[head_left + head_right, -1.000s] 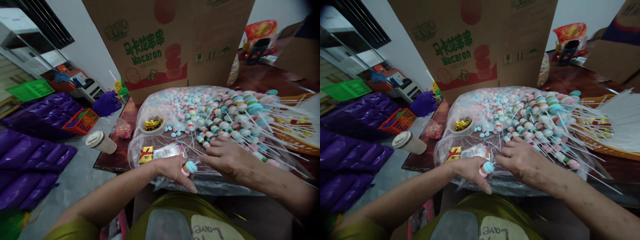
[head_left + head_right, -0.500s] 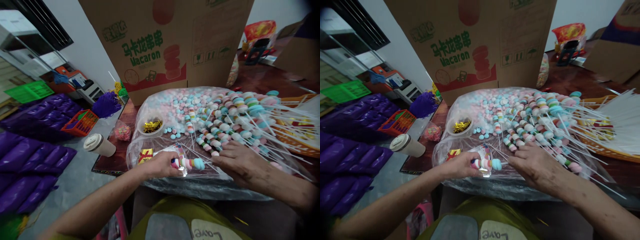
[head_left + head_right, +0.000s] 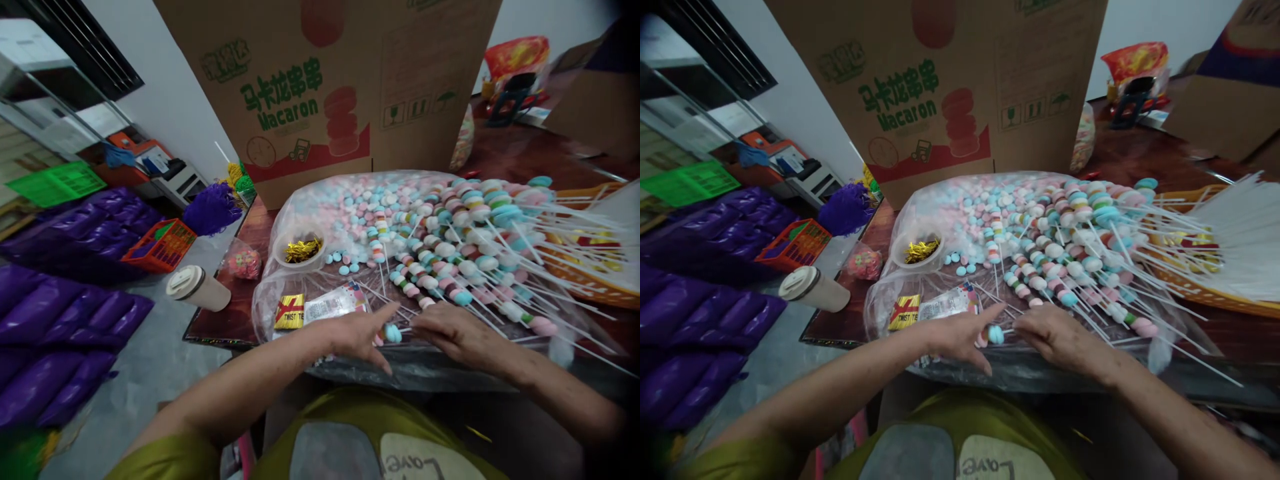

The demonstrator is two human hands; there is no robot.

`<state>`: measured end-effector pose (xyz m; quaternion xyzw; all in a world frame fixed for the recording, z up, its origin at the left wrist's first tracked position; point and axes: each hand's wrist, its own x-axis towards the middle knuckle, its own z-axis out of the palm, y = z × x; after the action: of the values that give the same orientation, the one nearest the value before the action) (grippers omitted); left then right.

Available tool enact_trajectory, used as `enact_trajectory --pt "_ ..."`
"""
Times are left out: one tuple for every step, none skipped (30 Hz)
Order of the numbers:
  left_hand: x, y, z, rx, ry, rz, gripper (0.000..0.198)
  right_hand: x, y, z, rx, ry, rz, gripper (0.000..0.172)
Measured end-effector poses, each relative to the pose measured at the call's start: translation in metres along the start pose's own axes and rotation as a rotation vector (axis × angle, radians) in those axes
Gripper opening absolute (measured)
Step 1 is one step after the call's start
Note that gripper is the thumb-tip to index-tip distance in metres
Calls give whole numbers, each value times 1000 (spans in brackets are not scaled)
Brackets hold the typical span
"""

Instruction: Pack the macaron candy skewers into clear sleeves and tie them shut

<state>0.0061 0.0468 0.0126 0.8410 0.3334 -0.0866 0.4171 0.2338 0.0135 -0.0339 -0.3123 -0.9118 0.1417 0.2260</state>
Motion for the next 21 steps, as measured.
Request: enact_trajectory --pt "0 -3 -8 -76 2 12 109 -6 5 3 4 53 8 17" --pt "-1 -7 -16 -147 -10 1 109 -10 8 5 -4 111 12 15" --pt "-3 -11 -25 -196 -62 -31 100 -14 9 7 -18 169 5 15" --pt "-6 -15 -33 -213 -160 -70 86 -16 9 7 -32 222 -8 16" --pt "-10 -18 -39 -222 -266 -104 68 -16 8 7 -44 260 -25 18" --pt "-13 -21 -44 -234 -351 -140 52 -16 6 5 -57 283 -39 19" --pt "-17 -22 -46 -255 -416 -171 39 -15 3 3 -74 287 -49 19" --pt "-20 -23 -47 -284 -447 -194 31 -13 0 0 -98 280 -58 19" --pt "-23 -22 -46 -314 -447 -212 26 -10 -3 -4 -129 264 -66 18" --pt "-25 -20 -44 -335 -422 -223 23 -8 -7 -8 -165 246 -72 17" --pt "-27 -17 -42 -331 -385 -227 21 -5 -10 -13 -199 222 -80 16" --pt "-28 -15 -40 -295 -335 -222 19 -3 -14 -18 -230 196 -83 16" --pt "-30 -12 -39 -233 -278 -206 19 0 -17 -23 -252 171 -83 17" --pt "-31 -9 -37 -159 -224 -192 21 2 -20 -28 -264 150 -78 18" --pt "-33 -7 -36 -83 -175 -179 22 3 -23 -32 -262 139 -68 18" --pt "-34 -5 -34 -19 -130 -170 23 4 -26 -35 -250 148 -56 18" --pt "-35 -4 -32 27 -84 -168 24 5 -28 -38 -229 175 -39 17" --pt "-36 -4 -29 60 -30 -175 25 5 -30 -39 -203 208 -14 17" --pt "-37 -3 -26 91 41 -188 24 4 -32 -40 -172 228 20 16" --pt "-37 -4 -21 131 130 -200 24 3 -33 -39 -139 229 62 16" --pt "-37 -4 -16 178 229 -211 25 1 -34 -37 -102 216 106 16"
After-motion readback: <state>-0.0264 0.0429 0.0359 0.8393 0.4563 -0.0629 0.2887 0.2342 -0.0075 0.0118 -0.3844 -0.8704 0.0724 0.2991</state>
